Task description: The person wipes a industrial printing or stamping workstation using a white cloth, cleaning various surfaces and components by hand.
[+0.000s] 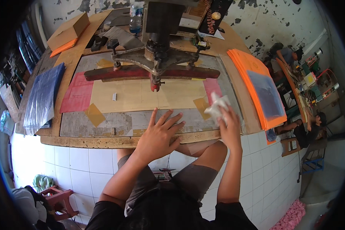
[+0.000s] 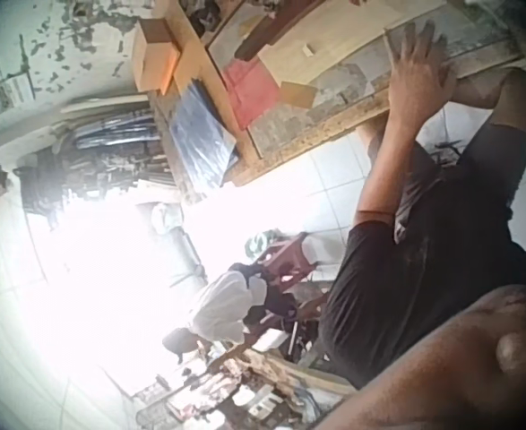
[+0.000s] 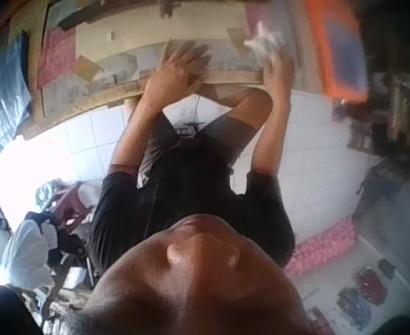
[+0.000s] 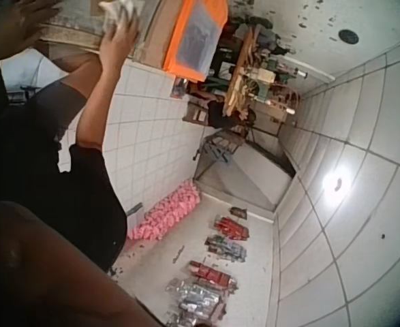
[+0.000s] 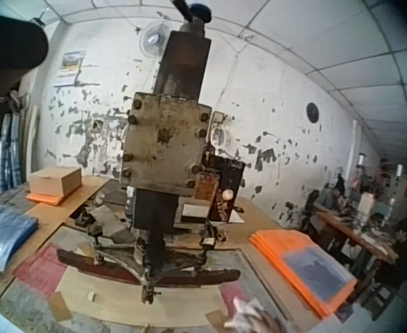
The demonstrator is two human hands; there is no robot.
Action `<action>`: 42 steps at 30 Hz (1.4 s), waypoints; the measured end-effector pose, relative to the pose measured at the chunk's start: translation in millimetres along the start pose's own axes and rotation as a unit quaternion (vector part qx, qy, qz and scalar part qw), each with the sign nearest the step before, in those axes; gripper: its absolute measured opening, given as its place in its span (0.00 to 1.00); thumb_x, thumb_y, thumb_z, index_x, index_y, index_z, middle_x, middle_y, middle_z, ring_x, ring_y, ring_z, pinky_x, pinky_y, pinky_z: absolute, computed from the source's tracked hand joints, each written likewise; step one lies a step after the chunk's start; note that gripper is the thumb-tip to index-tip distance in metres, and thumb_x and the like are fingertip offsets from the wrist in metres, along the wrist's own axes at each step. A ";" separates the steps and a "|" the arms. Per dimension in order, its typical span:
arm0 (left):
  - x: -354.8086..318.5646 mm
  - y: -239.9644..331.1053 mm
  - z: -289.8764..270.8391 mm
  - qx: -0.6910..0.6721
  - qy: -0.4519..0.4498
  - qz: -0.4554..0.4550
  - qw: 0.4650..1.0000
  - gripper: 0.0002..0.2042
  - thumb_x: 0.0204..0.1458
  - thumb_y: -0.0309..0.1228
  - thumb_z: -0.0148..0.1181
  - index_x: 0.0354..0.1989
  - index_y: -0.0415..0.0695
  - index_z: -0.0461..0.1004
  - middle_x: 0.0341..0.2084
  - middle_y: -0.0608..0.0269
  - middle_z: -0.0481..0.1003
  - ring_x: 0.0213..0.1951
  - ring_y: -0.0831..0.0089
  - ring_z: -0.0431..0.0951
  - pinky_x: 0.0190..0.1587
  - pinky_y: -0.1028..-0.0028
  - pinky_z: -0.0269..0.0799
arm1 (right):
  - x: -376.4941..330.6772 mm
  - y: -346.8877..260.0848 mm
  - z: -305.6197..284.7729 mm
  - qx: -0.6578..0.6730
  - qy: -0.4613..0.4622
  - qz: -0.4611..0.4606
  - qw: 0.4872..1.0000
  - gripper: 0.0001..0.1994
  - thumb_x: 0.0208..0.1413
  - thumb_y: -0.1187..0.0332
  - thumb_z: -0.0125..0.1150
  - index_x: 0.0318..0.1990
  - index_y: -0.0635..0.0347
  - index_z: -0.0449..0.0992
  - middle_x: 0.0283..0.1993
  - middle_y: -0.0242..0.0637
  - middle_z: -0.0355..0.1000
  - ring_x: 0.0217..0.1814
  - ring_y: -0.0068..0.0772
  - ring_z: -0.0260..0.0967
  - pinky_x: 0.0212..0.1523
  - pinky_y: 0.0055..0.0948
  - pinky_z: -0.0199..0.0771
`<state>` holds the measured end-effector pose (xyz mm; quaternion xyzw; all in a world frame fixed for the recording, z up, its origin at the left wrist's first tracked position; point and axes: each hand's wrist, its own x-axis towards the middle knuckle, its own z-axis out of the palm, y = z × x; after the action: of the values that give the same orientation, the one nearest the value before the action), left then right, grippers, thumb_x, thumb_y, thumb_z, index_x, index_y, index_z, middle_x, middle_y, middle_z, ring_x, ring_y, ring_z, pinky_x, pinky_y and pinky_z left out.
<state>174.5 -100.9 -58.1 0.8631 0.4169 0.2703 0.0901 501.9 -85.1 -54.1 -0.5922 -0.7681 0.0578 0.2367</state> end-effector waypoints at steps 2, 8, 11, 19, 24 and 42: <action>2.1 -0.1 2.1 0.004 0.008 0.008 1.000 0.24 0.66 0.42 0.66 0.68 0.49 0.82 0.76 0.62 0.74 0.81 0.53 0.65 0.86 0.34 0.45 | 16.1 17.6 5.4 -0.133 0.087 0.135 0.978 0.27 0.74 0.65 0.62 0.78 0.48 0.73 0.84 0.49 0.64 0.84 0.63 0.61 0.82 0.71 0.56; -2.4 -3.2 0.2 -0.004 -0.001 -0.004 1.000 0.24 0.66 0.44 0.66 0.67 0.47 0.83 0.73 0.60 0.75 0.81 0.52 0.65 0.85 0.34 0.47 | 18.6 -60.1 18.0 0.006 -0.002 -0.124 0.992 0.28 0.68 0.77 0.66 0.75 0.51 0.76 0.82 0.47 0.66 0.84 0.59 0.63 0.83 0.60 0.63; -2.8 -2.8 1.0 0.006 0.009 -0.007 1.000 0.23 0.63 0.42 0.70 0.65 0.48 0.83 0.72 0.61 0.76 0.80 0.54 0.67 0.86 0.34 0.47 | 27.6 -31.7 11.1 0.047 -0.034 -0.134 0.989 0.26 0.66 0.80 0.66 0.71 0.52 0.80 0.81 0.44 0.69 0.82 0.57 0.66 0.82 0.56 0.66; -0.4 8.2 -12.3 -0.006 0.003 0.053 0.999 0.29 0.58 0.51 0.75 0.65 0.51 0.83 0.57 0.60 0.75 0.69 0.59 0.72 0.86 0.34 0.45 | 57.8 101.9 -37.6 -0.090 0.218 0.043 0.971 0.22 0.68 0.78 0.62 0.68 0.56 0.82 0.81 0.46 0.70 0.86 0.60 0.61 0.83 0.58 0.62; -10.4 -0.3 -3.9 0.013 0.027 0.072 0.997 0.18 0.59 0.48 0.77 0.51 0.52 0.86 0.48 0.62 0.76 0.61 0.60 0.78 0.83 0.42 0.58 | -4.9 28.3 -47.5 -0.010 0.004 -0.056 0.998 0.22 0.71 0.72 0.61 0.71 0.55 0.79 0.85 0.43 0.65 0.91 0.58 0.53 0.88 0.56 0.51; -55.5 -8.5 -54.6 -0.029 0.225 0.025 0.974 0.19 0.53 0.33 0.78 0.52 0.46 0.82 0.48 0.60 0.84 0.50 0.55 0.84 0.55 0.55 0.76 | -2.7 53.2 -160.4 0.062 0.299 -0.047 0.951 0.08 0.68 0.77 0.71 0.51 0.57 0.89 0.70 0.42 0.77 0.72 0.44 0.75 0.69 0.43 0.77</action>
<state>111.1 -142.0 -37.3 0.7873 0.3972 0.4714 0.0125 618.7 -102.9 66.9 -0.5301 -0.6836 -0.0860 0.4943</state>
